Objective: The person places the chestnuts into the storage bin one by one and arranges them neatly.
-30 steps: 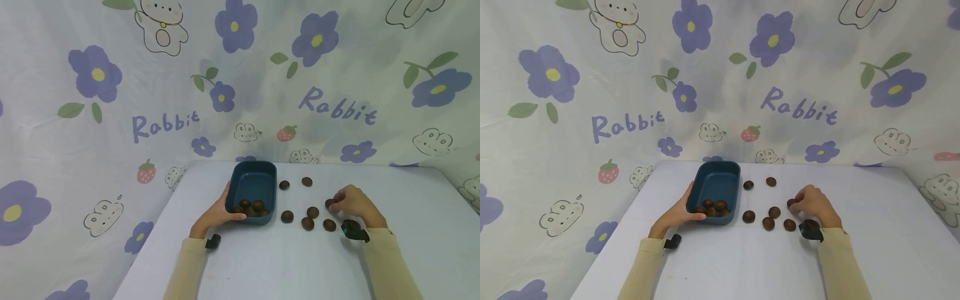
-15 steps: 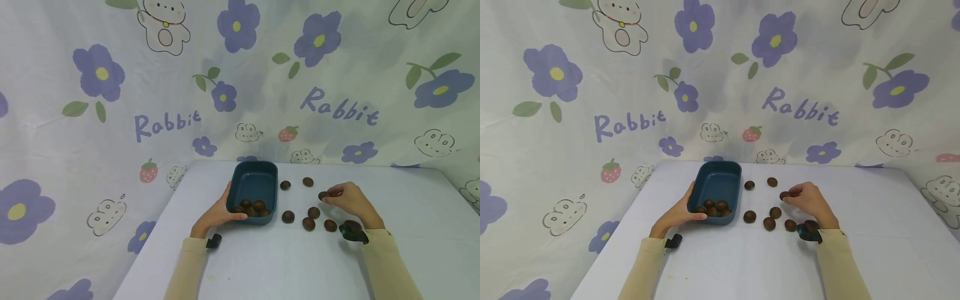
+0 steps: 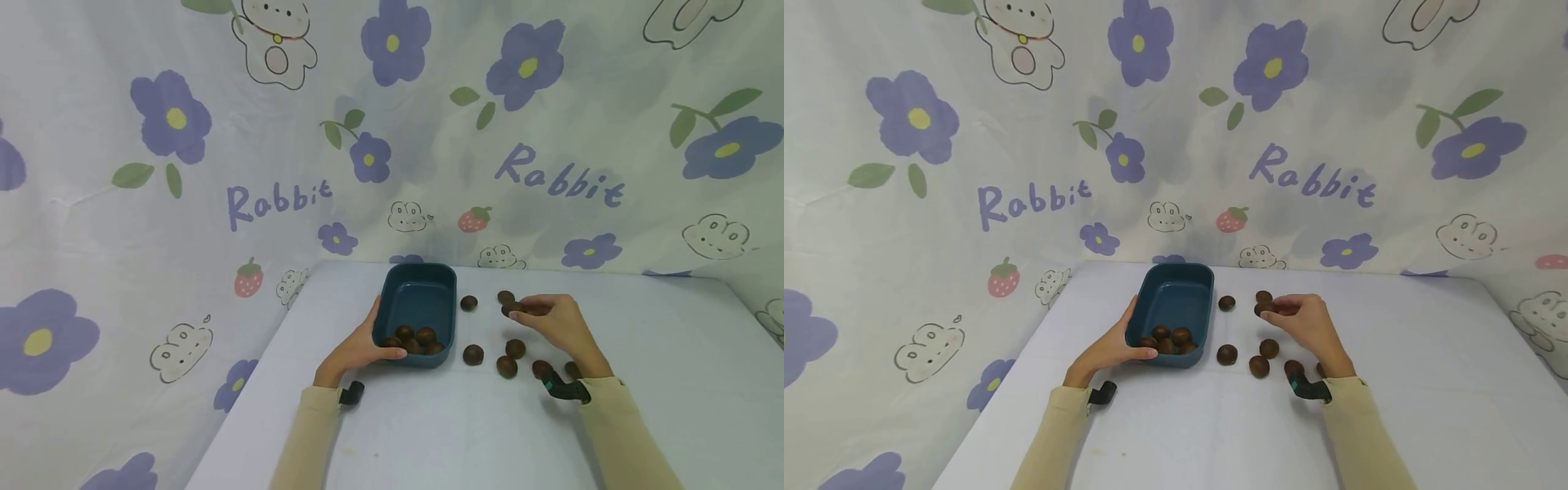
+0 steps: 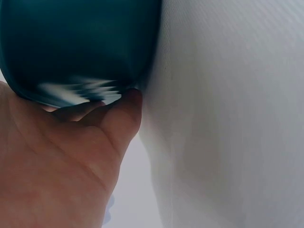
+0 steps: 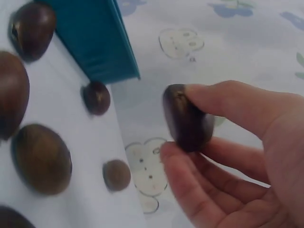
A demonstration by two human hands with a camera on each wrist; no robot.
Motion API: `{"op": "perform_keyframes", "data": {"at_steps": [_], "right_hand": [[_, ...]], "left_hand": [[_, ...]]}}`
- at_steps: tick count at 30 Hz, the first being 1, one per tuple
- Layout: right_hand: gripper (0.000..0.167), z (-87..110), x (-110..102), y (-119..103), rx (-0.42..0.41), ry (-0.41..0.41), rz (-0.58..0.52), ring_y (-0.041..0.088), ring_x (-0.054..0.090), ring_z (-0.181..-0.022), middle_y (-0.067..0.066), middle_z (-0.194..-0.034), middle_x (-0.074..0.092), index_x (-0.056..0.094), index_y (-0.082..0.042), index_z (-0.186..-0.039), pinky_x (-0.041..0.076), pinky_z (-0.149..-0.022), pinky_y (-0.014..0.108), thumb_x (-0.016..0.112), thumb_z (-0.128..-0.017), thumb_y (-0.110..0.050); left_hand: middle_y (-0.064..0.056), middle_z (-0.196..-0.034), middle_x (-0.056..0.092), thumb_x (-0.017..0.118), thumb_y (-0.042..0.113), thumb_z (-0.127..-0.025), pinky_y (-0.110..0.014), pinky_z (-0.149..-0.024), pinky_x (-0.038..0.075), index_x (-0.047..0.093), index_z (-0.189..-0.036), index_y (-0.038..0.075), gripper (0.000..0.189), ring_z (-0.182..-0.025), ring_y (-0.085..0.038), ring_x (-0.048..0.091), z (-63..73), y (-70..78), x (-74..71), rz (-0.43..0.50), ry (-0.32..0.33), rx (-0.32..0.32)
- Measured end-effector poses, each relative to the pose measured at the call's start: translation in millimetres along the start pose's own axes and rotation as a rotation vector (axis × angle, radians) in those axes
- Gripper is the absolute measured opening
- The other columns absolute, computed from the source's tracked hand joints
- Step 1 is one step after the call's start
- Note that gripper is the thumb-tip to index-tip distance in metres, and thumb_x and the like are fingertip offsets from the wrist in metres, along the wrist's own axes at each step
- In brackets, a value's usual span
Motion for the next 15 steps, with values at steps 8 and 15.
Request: {"op": "perform_keyframes", "data": {"at_steps": [8, 15], "right_hand": [[0.056, 0.5, 2, -16, -0.032, 0.098, -0.089, 0.032, 0.074, -0.109, 0.018, -0.12, 0.076, 0.073, -0.003, -0.123, 0.058, -0.088, 0.029, 0.081, -0.088, -0.046], [0.061, -4.9, 21, -30, -0.001, 0.065, -0.135, 0.033, 0.072, -0.114, 0.017, -0.123, 0.075, 0.072, -0.006, -0.127, 0.056, -0.101, 0.051, 0.082, -0.087, -0.05]], "left_hand": [[0.006, -0.176, -0.004, 0.09, 0.058, -0.072, -0.065, -0.127, 0.018, -0.013, -0.166, 0.031, 0.142, -0.163, -0.031, 0.008, -1.2, 0.1, -1.2, 0.001, 0.004, 0.01], [0.005, -0.176, -0.005, 0.089, 0.059, -0.072, -0.065, -0.127, 0.018, -0.016, -0.164, 0.039, 0.14, -0.163, -0.032, 0.007, -2.0, -2.1, 0.6, 0.002, 0.003, 0.003]]}}
Point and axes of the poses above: each hand's wrist, its own z-axis away from the middle knuckle, its own x-axis out of the palm, y = z × x, the point moved 10 cm from there along -z, towards the middle knuckle
